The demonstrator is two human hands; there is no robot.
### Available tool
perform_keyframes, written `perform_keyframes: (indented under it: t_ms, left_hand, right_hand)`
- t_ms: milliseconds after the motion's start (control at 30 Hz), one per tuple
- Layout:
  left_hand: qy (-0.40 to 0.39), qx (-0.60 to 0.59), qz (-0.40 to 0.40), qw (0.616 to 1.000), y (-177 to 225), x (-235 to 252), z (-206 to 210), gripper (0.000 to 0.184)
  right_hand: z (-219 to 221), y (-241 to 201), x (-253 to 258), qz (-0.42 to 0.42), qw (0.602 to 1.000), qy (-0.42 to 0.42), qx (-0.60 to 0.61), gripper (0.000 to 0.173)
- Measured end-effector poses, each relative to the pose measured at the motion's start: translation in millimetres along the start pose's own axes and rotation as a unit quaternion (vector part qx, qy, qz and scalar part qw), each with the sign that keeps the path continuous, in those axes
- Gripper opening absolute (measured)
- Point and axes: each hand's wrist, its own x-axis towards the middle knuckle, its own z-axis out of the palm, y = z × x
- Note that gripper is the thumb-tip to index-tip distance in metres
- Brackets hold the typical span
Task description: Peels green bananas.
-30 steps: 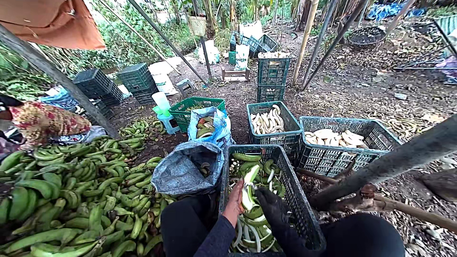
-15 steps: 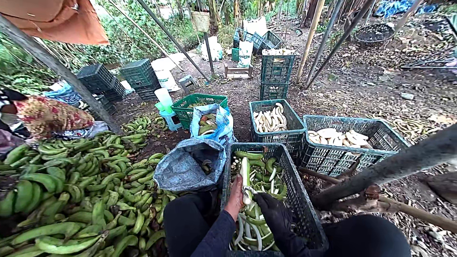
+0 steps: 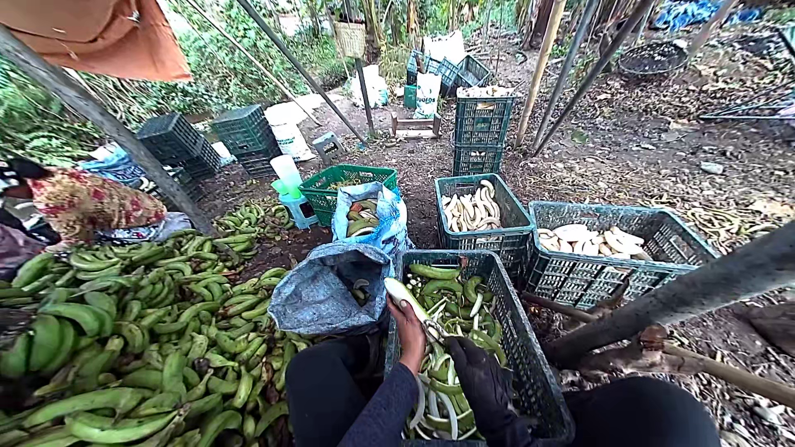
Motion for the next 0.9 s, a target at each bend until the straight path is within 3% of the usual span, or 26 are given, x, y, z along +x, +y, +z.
perform_keyframes:
  t_ms: [100, 233, 300, 367, 500, 633, 700, 800, 833, 900]
  left_hand:
    - [-0.043, -0.036, -0.023, 0.998, 7, -5, 4, 0.062]
    - [-0.248, -0.034, -0.223, 0.942, 44, -16, -10, 0.053]
    - [-0.359, 0.001, -0.230, 0.905, 44, -14, -23, 0.058]
    - [-0.384, 0.018, -0.197, 0.902, 34, -12, -29, 0.067]
    - [-0.173, -0.058, -0.180, 0.967, 19, -10, -13, 0.060]
    - [0.043, -0.167, -0.121, 0.978, 8, 5, 20, 0.060]
    - [0.064, -0.164, -0.110, 0.978, 8, 9, 26, 0.061]
    - [-0.072, -0.102, -0.159, 0.979, 23, -3, 18, 0.052]
    - [-0.158, -0.055, -0.179, 0.970, 30, -7, 10, 0.049]
    - [-0.365, 0.032, -0.173, 0.914, 37, -2, -12, 0.056]
  right_hand:
    - [3, 3, 6, -0.002, 0.999, 0.029, 0.019, 0.052]
    - [-16, 4, 78, -0.080, 0.996, 0.040, 0.007, 0.049]
    - [-34, -1, 113, -0.088, 0.996, 0.026, -0.017, 0.052]
    - [-48, -14, 124, -0.082, 0.996, 0.008, -0.023, 0.054]
    - [-27, -22, 76, -0.063, 0.997, 0.031, -0.027, 0.052]
    - [18, -1, 12, 0.002, 0.996, 0.085, -0.014, 0.051]
    - [26, 5, 2, 0.024, 0.993, 0.112, -0.011, 0.051]
    - [13, 7, 31, -0.020, 0.993, 0.110, -0.031, 0.052]
    - [2, 4, 51, -0.047, 0.993, 0.099, -0.041, 0.053]
    - [-25, -2, 94, -0.087, 0.993, 0.047, -0.064, 0.054]
